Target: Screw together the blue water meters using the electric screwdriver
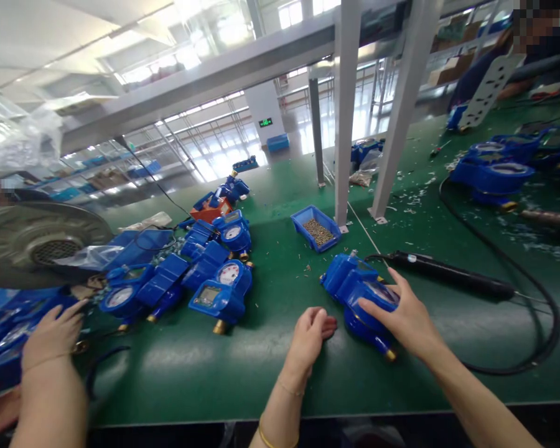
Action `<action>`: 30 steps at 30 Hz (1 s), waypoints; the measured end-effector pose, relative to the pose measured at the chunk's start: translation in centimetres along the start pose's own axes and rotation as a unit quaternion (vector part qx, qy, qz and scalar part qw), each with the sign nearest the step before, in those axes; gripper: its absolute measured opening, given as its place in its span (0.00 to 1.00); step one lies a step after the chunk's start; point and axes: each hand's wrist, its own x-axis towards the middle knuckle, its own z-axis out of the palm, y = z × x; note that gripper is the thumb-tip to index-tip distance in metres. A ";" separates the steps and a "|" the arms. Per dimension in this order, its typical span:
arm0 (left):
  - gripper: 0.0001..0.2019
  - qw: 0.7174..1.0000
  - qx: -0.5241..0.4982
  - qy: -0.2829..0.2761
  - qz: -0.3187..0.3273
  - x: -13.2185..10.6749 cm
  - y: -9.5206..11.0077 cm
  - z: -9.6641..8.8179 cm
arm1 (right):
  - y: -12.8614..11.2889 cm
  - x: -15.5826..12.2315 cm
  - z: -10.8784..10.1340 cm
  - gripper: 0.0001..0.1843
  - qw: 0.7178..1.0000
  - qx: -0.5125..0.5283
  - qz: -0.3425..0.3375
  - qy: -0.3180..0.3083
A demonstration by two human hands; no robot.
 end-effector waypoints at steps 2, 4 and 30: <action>0.44 0.998 -0.050 -0.023 -0.006 0.0 -0.7 0.6 | 0.2 0.3 -0.2 0.72 0.995 0.092 0.017 -0.019; 0.42 0.995 -0.097 -0.016 0.001 0.3 -1.1 1.4 | 0.3 0.2 0.1 0.71 0.988 0.149 0.005 -0.039; 0.13 0.931 0.273 0.134 0.201 -1.1 6.5 -5.8 | 1.9 -2.7 6.6 0.40 0.922 0.090 -0.030 -0.376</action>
